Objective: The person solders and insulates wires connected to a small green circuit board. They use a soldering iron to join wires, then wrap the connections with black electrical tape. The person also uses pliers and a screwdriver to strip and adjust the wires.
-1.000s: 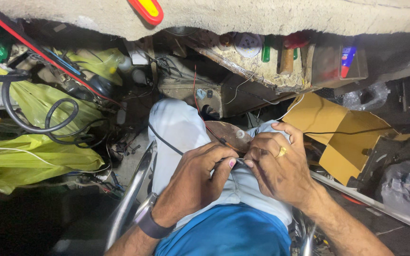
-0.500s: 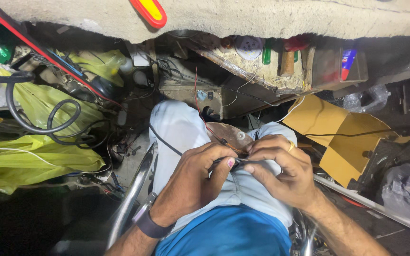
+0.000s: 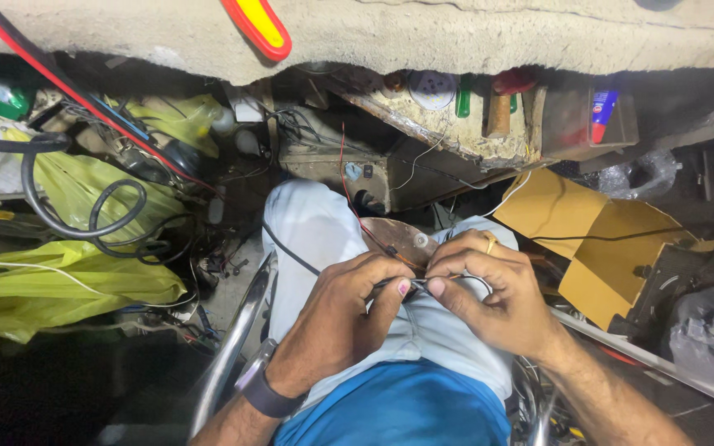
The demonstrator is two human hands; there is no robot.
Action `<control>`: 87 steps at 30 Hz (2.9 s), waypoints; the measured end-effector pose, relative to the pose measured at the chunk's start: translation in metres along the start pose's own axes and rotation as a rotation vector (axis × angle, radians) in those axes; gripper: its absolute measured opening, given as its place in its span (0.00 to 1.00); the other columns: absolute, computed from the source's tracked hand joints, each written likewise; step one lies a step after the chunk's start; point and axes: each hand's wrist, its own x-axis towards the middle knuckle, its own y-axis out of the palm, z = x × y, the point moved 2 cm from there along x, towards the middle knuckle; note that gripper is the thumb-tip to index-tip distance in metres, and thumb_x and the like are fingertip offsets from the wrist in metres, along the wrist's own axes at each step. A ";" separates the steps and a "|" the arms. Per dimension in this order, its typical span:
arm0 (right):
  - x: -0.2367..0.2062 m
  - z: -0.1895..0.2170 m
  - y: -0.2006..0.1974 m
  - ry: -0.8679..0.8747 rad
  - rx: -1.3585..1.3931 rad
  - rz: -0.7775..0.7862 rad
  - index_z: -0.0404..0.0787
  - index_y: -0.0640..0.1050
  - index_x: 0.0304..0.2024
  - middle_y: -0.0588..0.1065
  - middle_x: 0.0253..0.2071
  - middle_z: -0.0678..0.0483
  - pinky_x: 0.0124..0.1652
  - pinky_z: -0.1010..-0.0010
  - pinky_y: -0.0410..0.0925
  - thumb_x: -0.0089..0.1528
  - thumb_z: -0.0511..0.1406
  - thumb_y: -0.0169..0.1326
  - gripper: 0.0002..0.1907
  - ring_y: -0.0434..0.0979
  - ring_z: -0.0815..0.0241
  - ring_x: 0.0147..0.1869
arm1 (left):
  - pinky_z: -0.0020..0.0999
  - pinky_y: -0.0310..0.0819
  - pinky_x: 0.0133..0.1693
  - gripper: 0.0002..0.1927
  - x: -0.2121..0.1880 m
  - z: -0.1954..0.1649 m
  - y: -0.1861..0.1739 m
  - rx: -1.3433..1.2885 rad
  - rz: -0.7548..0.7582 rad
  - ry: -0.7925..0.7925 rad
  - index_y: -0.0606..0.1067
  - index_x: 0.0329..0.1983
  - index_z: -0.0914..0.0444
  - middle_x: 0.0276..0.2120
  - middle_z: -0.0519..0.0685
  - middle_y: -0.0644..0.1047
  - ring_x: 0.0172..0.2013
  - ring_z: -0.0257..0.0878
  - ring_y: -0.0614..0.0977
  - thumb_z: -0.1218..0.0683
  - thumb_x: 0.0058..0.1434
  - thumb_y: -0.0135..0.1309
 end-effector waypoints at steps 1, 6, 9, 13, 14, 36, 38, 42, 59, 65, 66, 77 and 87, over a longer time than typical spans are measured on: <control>0.001 -0.002 0.000 0.052 0.038 0.023 0.36 0.80 0.37 0.80 0.39 0.53 0.47 0.71 0.71 0.57 0.27 0.63 0.06 0.80 0.61 0.45 | 0.36 0.77 0.35 0.06 0.000 0.000 0.000 0.004 0.011 -0.027 0.79 0.43 0.67 0.34 0.54 0.82 0.33 0.44 0.85 0.61 0.63 0.56; 0.001 -0.014 0.000 0.375 0.259 0.138 0.34 0.81 0.34 0.79 0.37 0.55 0.44 0.74 0.72 0.56 0.24 0.60 0.05 0.77 0.67 0.43 | 0.37 0.76 0.35 0.07 0.000 -0.002 0.002 0.044 0.006 0.016 0.78 0.44 0.66 0.34 0.55 0.81 0.33 0.46 0.84 0.61 0.64 0.56; 0.001 -0.016 -0.001 0.394 0.221 0.169 0.34 0.81 0.35 0.80 0.37 0.56 0.45 0.76 0.72 0.56 0.24 0.60 0.05 0.78 0.68 0.43 | 0.37 0.76 0.35 0.07 0.000 -0.001 0.004 0.058 0.006 0.025 0.78 0.44 0.66 0.34 0.54 0.81 0.33 0.47 0.84 0.62 0.64 0.57; 0.000 -0.018 -0.005 0.445 0.338 0.138 0.35 0.82 0.40 0.79 0.40 0.56 0.42 0.76 0.71 0.58 0.26 0.58 0.07 0.77 0.68 0.44 | 0.38 0.76 0.35 0.08 0.001 0.002 0.004 0.037 0.001 0.023 0.78 0.45 0.66 0.35 0.54 0.81 0.33 0.46 0.84 0.63 0.63 0.56; 0.000 -0.020 -0.007 0.496 0.389 0.131 0.35 0.82 0.41 0.78 0.41 0.56 0.38 0.76 0.71 0.58 0.26 0.57 0.09 0.76 0.68 0.43 | 0.38 0.77 0.35 0.08 0.001 0.002 0.004 0.030 -0.004 0.031 0.78 0.45 0.66 0.35 0.54 0.81 0.33 0.46 0.84 0.63 0.63 0.56; 0.006 0.004 -0.010 -0.026 -0.153 -0.054 0.35 0.80 0.43 0.78 0.46 0.49 0.50 0.67 0.70 0.53 0.34 0.68 0.17 0.79 0.55 0.49 | 0.34 0.76 0.32 0.07 0.005 0.004 0.004 -0.040 -0.009 -0.046 0.78 0.45 0.67 0.35 0.53 0.82 0.30 0.41 0.84 0.63 0.64 0.55; 0.007 0.007 -0.011 -0.126 -0.226 -0.087 0.37 0.81 0.40 0.78 0.43 0.52 0.52 0.64 0.69 0.53 0.33 0.68 0.14 0.79 0.55 0.49 | 0.34 0.76 0.33 0.07 0.005 0.003 0.005 -0.031 -0.009 -0.029 0.78 0.45 0.67 0.35 0.54 0.82 0.31 0.41 0.84 0.63 0.65 0.55; 0.009 0.010 -0.010 -0.284 -0.342 -0.097 0.40 0.81 0.36 0.78 0.39 0.55 0.54 0.59 0.68 0.53 0.31 0.69 0.10 0.78 0.57 0.47 | 0.34 0.76 0.33 0.07 0.005 0.003 0.007 -0.035 0.000 -0.048 0.78 0.45 0.67 0.35 0.54 0.82 0.31 0.42 0.84 0.63 0.65 0.55; 0.010 0.008 -0.008 -0.416 -0.381 -0.100 0.39 0.79 0.35 0.78 0.40 0.53 0.57 0.54 0.66 0.53 0.35 0.68 0.12 0.79 0.56 0.47 | 0.37 0.76 0.33 0.06 0.006 0.002 0.005 -0.016 0.021 -0.052 0.78 0.44 0.67 0.33 0.55 0.81 0.30 0.44 0.84 0.62 0.65 0.55; 0.010 0.010 -0.006 -0.483 -0.523 -0.062 0.39 0.81 0.34 0.78 0.38 0.55 0.55 0.55 0.68 0.54 0.32 0.67 0.08 0.79 0.58 0.45 | 0.38 0.76 0.36 0.06 0.007 0.000 0.006 -0.008 0.026 -0.017 0.78 0.44 0.67 0.34 0.55 0.82 0.33 0.46 0.84 0.61 0.65 0.54; 0.010 0.010 -0.006 -0.494 -0.553 -0.049 0.39 0.81 0.34 0.78 0.38 0.54 0.55 0.55 0.68 0.55 0.31 0.67 0.08 0.79 0.57 0.45 | 0.38 0.76 0.36 0.06 0.007 0.000 0.005 0.005 0.030 -0.040 0.78 0.44 0.67 0.34 0.55 0.81 0.32 0.46 0.84 0.61 0.65 0.54; 0.005 0.006 -0.016 -0.498 -0.498 -0.126 0.39 0.81 0.37 0.78 0.43 0.54 0.55 0.54 0.67 0.54 0.36 0.68 0.12 0.79 0.54 0.48 | 0.39 0.75 0.34 0.07 0.010 -0.003 0.011 0.010 0.039 -0.114 0.77 0.43 0.67 0.32 0.56 0.81 0.30 0.47 0.83 0.60 0.64 0.53; 0.002 0.005 -0.014 -0.419 -0.490 -0.104 0.39 0.80 0.38 0.78 0.42 0.52 0.57 0.54 0.67 0.56 0.32 0.66 0.09 0.79 0.54 0.50 | 0.34 0.74 0.30 0.10 0.012 -0.003 0.013 -0.025 0.059 -0.188 0.80 0.45 0.66 0.32 0.53 0.82 0.27 0.41 0.81 0.57 0.64 0.55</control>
